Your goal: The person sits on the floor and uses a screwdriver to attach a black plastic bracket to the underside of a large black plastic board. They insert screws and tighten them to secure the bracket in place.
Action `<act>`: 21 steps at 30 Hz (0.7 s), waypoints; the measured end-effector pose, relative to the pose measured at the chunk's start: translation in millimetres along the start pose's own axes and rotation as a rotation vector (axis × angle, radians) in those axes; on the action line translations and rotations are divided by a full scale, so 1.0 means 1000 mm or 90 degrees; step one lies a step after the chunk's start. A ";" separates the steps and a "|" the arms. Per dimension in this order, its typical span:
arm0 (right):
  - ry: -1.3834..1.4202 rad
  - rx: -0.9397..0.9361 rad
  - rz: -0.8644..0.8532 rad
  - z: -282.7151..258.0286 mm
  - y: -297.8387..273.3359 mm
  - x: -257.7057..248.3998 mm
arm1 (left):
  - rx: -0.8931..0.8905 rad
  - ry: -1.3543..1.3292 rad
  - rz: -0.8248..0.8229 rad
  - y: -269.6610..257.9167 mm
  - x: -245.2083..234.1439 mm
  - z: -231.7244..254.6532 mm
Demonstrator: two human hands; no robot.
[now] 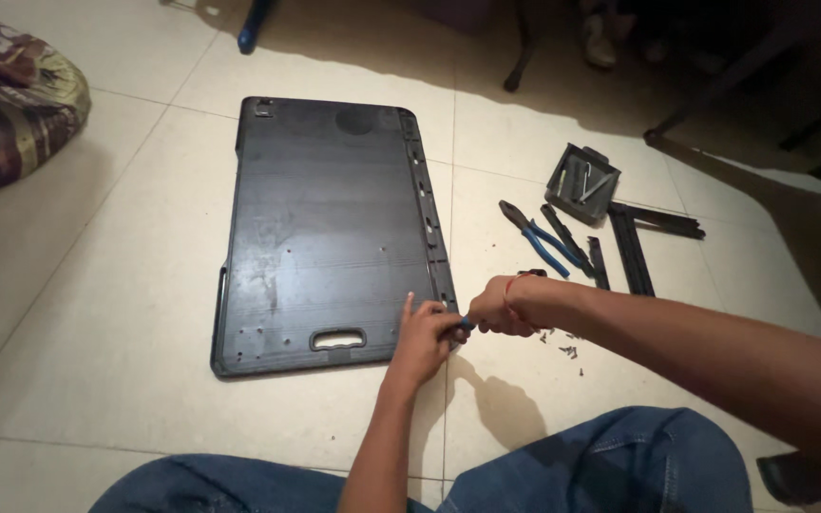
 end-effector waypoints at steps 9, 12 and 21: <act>-0.575 -0.180 0.226 -0.050 -0.053 0.032 | -0.065 -0.027 -0.041 -0.013 -0.044 -0.003; -0.667 -0.272 0.226 -0.054 -0.071 0.020 | -0.022 0.047 -0.052 -0.020 -0.052 -0.009; 0.001 -0.357 0.511 0.108 -0.056 0.005 | 0.017 0.075 0.116 -0.032 -0.035 -0.007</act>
Point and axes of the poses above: each hand's wrist, its own y-axis towards the middle knuckle, its own x-axis out of the palm, z = x × y, the point moved 1 cm from there along y, towards the middle knuckle, and after that the axes turned 11 degrees about -x, right-handed, at the moved point
